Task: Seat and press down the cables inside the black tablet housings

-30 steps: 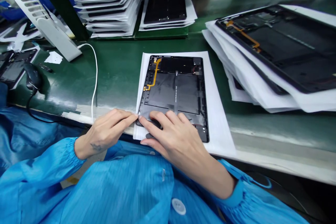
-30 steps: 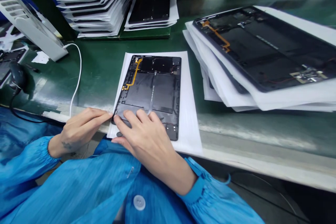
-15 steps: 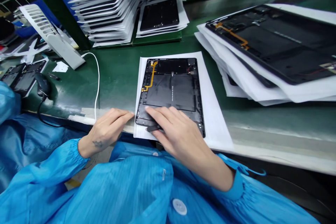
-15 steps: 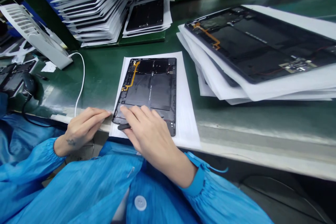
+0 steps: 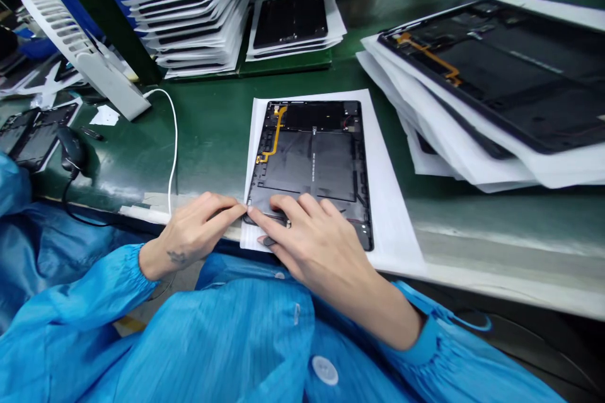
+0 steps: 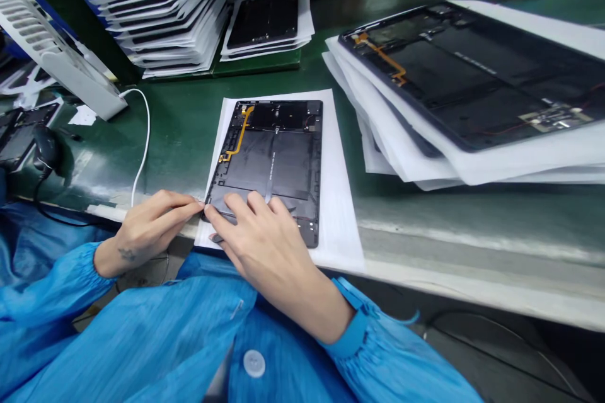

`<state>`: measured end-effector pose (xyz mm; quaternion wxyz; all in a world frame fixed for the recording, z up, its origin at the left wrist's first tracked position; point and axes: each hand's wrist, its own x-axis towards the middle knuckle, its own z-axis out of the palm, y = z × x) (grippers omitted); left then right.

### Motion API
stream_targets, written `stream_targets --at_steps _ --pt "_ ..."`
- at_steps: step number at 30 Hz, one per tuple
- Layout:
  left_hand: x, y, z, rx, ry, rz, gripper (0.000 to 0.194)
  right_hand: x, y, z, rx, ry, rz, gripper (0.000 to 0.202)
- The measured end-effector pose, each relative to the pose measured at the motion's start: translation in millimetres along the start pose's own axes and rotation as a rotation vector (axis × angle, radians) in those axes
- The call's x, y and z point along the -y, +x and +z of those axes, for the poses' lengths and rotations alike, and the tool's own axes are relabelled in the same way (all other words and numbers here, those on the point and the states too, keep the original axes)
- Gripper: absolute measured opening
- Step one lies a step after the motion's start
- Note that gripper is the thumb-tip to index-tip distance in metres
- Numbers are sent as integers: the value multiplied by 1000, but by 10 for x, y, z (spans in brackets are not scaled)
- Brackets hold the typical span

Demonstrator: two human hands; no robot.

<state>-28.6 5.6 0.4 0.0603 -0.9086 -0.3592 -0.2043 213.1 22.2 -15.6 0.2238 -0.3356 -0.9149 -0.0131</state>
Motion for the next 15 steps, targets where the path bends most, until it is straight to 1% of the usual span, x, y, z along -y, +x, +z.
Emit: stream_targets --at_steps 3,7,8,10,12,15 --pt "-10 4 -20 9 27 36 27 -16 -5 -8 -22 83 3 39" --pt "-38 61 -84 37 96 164 29 -28 -6 -24 -50 182 30 57" --pt "-43 78 -99 53 133 200 29 -25 -4 -26 -52 177 34 59" --pt "-41 98 -113 75 172 232 28 -19 0 -29 -54 153 39 54" --pt "-21 93 -98 70 106 172 27 -16 -1 -29 -55 149 41 47" --pt "21 42 -37 -6 -80 -5 27 -31 -15 -23 -94 187 34 43"
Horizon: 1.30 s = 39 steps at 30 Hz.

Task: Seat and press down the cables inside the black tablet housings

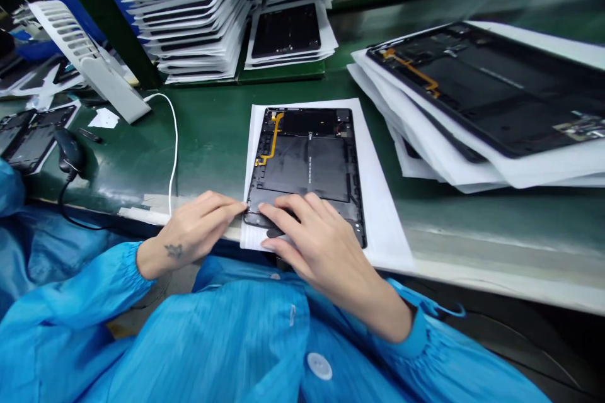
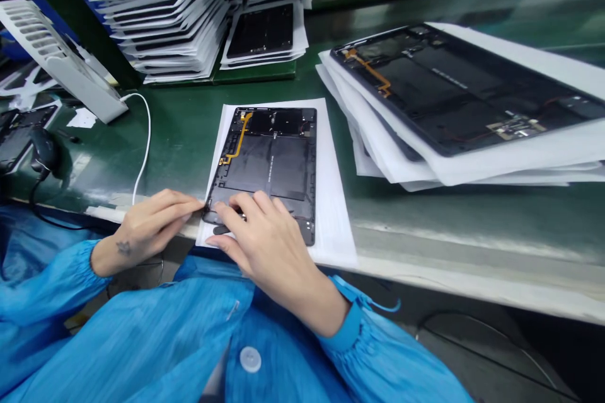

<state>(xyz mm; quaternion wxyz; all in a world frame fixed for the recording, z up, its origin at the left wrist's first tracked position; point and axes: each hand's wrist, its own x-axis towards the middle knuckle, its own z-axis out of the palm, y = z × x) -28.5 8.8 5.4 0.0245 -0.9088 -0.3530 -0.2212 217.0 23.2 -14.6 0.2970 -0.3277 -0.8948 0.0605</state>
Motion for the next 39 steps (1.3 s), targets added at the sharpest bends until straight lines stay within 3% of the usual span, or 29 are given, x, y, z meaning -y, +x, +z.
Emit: stream_targets --at_steps 4,13,16,21,31,39 --pt "21 -74 68 -53 -48 -41 30 -30 -25 2 -85 63 10 39" --pt "-61 -92 68 -3 149 128 35 -8 -67 -51 -129 105 24 44" --pt "8 -75 91 16 26 44 34 7 -67 -98 -178 117 -1 49" --pt "179 -12 225 112 -184 -103 64 24 18 -65 -90 101 -18 35" --pt "140 6 425 -29 -209 -92 49 70 66 -12 50 5 46 29" --pt "104 24 413 -32 -189 -101 45 59 74 -36 110 -121 -59 29"
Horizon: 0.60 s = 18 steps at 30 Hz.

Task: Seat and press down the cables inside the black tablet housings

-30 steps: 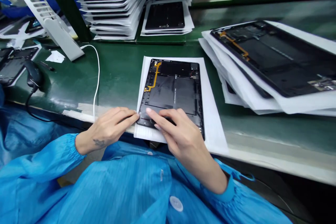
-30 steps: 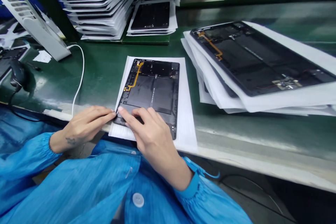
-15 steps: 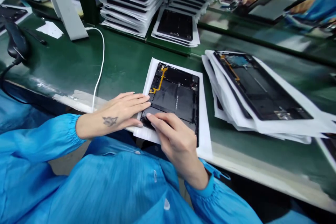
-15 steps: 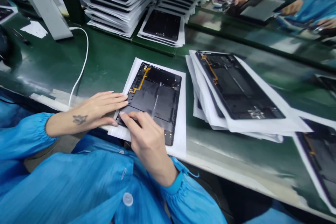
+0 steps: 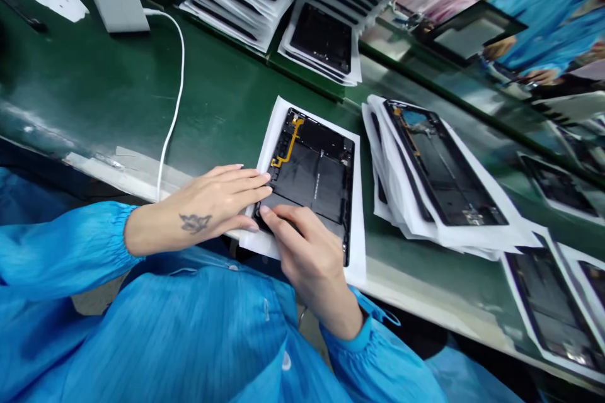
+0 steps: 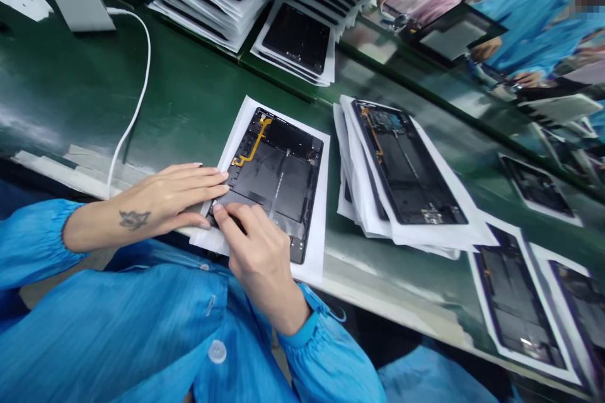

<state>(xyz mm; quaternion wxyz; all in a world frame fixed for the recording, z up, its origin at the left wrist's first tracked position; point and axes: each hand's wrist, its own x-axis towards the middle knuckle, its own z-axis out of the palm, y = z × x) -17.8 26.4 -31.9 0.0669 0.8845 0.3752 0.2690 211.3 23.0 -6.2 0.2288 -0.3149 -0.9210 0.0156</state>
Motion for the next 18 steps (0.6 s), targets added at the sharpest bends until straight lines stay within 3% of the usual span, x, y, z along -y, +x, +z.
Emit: stream_targets --at_steps 7,10,18 --pt "-9 7 -8 -2 -8 13 43 4 159 -176 137 -305 -260 23" --pt "9 -11 19 -19 3 11 43 -47 230 -251 238 -306 -354 23" --pt "-5 -24 27 -10 11 27 44 -8 221 -260 209 -332 -371 20"
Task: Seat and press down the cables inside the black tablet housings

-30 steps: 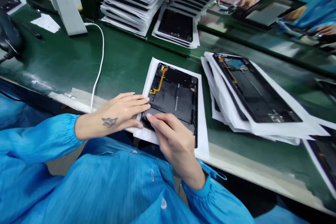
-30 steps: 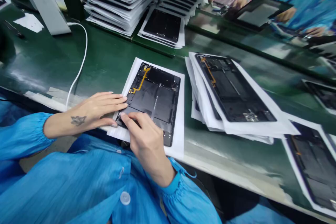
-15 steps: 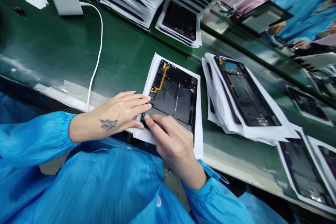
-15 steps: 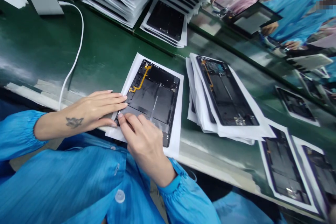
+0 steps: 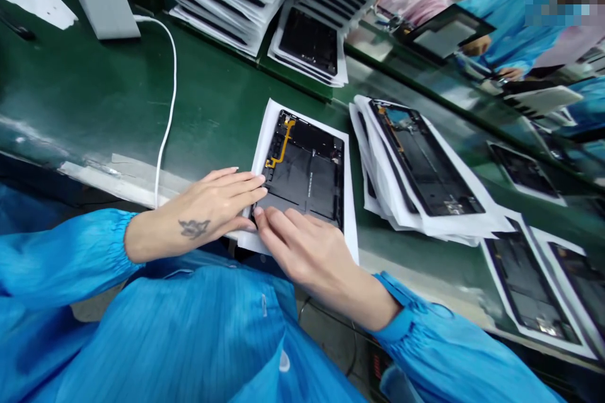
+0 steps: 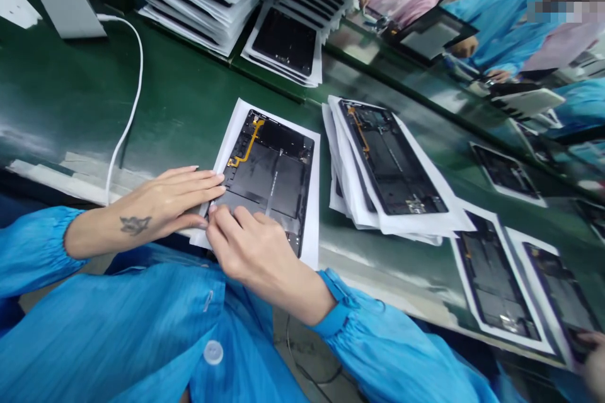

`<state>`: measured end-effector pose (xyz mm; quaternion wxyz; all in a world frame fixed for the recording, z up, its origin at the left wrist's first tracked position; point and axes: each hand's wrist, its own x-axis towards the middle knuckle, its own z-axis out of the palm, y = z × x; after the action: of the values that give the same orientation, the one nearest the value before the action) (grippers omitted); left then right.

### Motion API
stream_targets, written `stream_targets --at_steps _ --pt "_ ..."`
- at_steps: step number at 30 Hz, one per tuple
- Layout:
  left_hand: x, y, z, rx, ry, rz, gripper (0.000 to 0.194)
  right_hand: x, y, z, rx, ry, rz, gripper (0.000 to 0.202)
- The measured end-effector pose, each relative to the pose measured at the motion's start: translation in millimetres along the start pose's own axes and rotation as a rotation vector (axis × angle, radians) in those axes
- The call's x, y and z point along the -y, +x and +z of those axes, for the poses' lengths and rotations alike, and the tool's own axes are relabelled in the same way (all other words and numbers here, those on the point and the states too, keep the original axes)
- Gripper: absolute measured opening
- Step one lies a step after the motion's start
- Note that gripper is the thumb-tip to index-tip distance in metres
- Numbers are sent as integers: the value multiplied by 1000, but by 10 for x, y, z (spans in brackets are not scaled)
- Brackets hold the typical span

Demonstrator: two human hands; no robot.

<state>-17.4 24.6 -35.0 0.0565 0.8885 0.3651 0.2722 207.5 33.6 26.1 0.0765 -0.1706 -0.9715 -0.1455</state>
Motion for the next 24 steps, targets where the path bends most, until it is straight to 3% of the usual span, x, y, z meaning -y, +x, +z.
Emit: stream_targets --at_steps 9,16,18,21,24 --pt "-19 49 -40 -17 17 26 42 -39 14 -26 29 27 -35 23" --pt "-31 54 -68 -6 -31 19 44 9 -8 32 18 123 60 22" --pt "-26 52 -62 -5 -32 11 45 -41 -57 105 -5 295 115 25" --pt "-21 45 -53 -2 -16 -8 47 -84 -144 222 -142 566 306 28" --pt "-21 43 -52 -14 12 4 47 -33 -191 285 -232 582 418 27"
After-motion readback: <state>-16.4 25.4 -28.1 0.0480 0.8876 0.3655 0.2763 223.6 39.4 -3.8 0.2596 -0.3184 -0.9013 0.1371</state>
